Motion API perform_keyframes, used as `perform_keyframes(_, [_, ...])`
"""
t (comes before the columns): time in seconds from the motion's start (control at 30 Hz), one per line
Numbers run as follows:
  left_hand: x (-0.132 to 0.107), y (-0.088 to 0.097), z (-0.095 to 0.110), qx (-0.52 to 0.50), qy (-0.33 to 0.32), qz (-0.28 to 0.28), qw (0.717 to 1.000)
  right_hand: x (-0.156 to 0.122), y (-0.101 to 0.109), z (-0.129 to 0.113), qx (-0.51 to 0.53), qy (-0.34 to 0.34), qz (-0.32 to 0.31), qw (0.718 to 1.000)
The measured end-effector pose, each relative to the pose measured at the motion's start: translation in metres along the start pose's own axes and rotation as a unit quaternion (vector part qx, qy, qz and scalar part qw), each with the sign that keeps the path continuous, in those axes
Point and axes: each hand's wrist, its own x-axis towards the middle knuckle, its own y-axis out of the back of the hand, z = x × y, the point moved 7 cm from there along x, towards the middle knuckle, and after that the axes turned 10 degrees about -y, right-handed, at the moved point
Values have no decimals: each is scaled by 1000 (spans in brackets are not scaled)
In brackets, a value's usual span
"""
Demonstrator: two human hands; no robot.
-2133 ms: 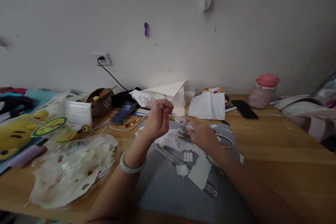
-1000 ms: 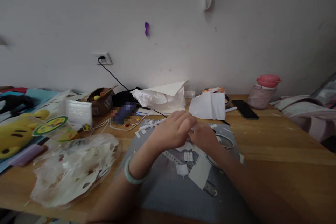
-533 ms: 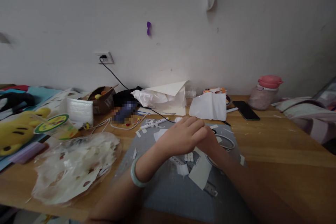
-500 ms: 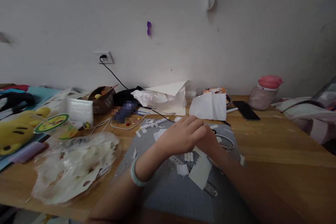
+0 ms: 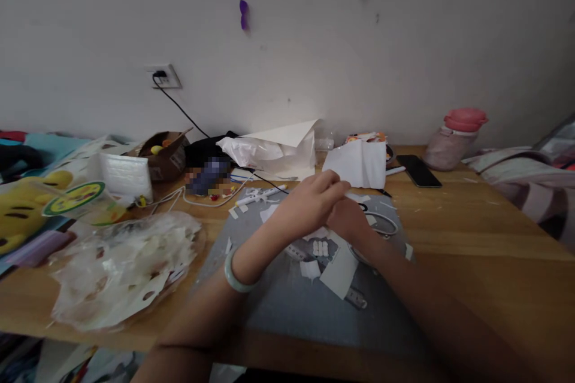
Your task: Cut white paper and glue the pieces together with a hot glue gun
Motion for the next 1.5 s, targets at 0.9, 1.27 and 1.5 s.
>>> perform_keyframes(0.9, [-11, 27, -36, -64, 96, 55, 992, -3, 17, -5, -21, -73, -37, 996])
perform_keyframes(1.27, [-16, 51, -31, 23, 93, 152, 984, 2, 31, 4, 50, -88, 2, 995])
perform_keyframes(1.5, [-26, 41, 28, -73, 108, -53, 990, 9, 30, 32, 34, -76, 5, 997])
